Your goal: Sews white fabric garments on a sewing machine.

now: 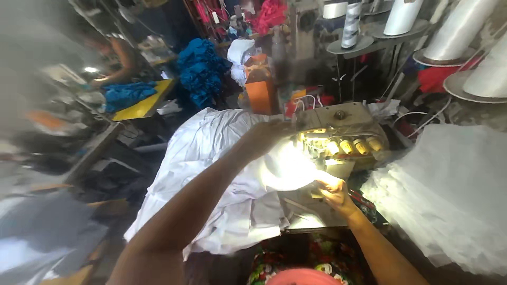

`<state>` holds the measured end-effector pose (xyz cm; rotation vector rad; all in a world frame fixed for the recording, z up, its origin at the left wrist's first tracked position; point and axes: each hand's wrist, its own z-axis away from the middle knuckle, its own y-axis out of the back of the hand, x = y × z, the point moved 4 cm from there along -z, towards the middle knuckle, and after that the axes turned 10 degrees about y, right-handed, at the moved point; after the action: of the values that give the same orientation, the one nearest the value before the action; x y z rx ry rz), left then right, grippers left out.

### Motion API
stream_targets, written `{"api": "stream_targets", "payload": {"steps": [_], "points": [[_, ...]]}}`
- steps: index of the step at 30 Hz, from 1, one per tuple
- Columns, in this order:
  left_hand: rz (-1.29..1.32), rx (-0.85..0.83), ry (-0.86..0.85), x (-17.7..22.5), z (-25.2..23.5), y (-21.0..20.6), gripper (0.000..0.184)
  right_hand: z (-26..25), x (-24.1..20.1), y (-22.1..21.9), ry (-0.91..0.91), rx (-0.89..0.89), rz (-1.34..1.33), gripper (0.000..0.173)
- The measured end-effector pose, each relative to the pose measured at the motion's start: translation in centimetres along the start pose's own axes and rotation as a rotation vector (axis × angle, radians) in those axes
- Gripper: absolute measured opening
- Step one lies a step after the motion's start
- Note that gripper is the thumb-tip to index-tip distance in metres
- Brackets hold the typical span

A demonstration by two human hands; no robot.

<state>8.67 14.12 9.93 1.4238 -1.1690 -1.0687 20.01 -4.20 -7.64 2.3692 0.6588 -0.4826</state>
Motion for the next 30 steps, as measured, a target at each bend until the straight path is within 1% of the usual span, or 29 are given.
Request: {"api": "stream_targets", "payload": {"steps": [2,4,5,7,9,10,12,13,15,16,17,18,19,21,23,25,27,29,30], "points": [[-0.029,-0.154,0.028,-0.9,-1.1,-0.5,0.045,-0.2,0.0,0.0,-0.003,0.002,-0.032,0.019],[-0.054,-0.214,0.044,-2.0,-1.8,-1.4,0.037,-0.2,0.0,-0.1,-0.006,0.002,-0.045,0.019],[-0.067,-0.204,0.048,-2.6,-2.1,-1.8,0.029,-0.2,0.0,0.0,-0.015,-0.001,-0.053,0.019],[-0.078,-0.186,0.065,-3.5,-2.4,-2.1,0.021,-0.4,0.1,0.0,-0.031,-0.002,-0.068,0.017],[-0.07,-0.217,0.101,-4.2,-2.4,-1.9,0.023,-0.5,0.2,0.0,-0.06,-0.006,-0.091,0.016],[-0.038,-0.2,0.099,-4.7,-2.2,-1.8,0.025,-0.5,0.3,0.0,-0.078,-0.008,-0.107,0.015],[0.081,-0.105,0.075,-5.3,-1.3,-1.2,0.026,-0.6,0.5,0.0,-0.125,-0.02,-0.162,0.015],[0.186,-0.072,0.086,-5.1,-0.7,-0.3,0.026,-0.8,0.5,0.1,-0.149,-0.03,-0.192,0.015],[0.476,-0.062,0.142,-3.5,0.9,2.4,0.023,-1.5,0.7,0.3,-0.189,-0.054,-0.262,0.015],[0.62,-0.077,0.172,-2.1,1.8,4.1,0.017,-1.9,0.8,0.4,-0.215,-0.065,-0.317,0.014],[0.736,-0.095,0.158,-0.5,2.7,5.6,0.007,-2.3,0.8,0.5,-0.244,-0.078,-0.376,0.013],[0.809,-0.122,0.113,1.2,3.5,6.7,0.01,-2.9,0.7,0.6,-0.252,-0.089,-0.414,0.011],[0.825,-0.152,0.06,2.6,4.3,7.5,0.011,-3.4,0.6,0.7,-0.236,-0.095,-0.409,0.01],[0.663,-0.153,-0.02,4.3,5.8,7.8,0.017,-4.2,0.4,0.9,-0.175,-0.115,-0.358,0.007],[0.438,-0.083,-0.072,4.7,6.7,7.9,0.024,-4.5,0.0,0.9,-0.108,-0.114,-0.338,0.006],[0.382,-0.037,-0.085,4.4,7.1,8.0,0.026,-4.2,-0.4,1.0,-0.114,-0.11,-0.397,0.007],[0.474,-0.032,-0.106,4.5,7.1,7.9,0.026,-3.6,-0.6,1.1,-0.144,-0.096,-0.465,0.007],[0.682,-0.112,-0.089,4.6,6.9,7.1,0.025,-3.2,-0.6,1.0,-0.106,-0.076,-0.424,0.007],[0.796,-0.172,-0.044,4.6,6.7,6.5,0.021,-3.2,-0.7,0.9,-0.078,-0.075,-0.355,0.008]]}}
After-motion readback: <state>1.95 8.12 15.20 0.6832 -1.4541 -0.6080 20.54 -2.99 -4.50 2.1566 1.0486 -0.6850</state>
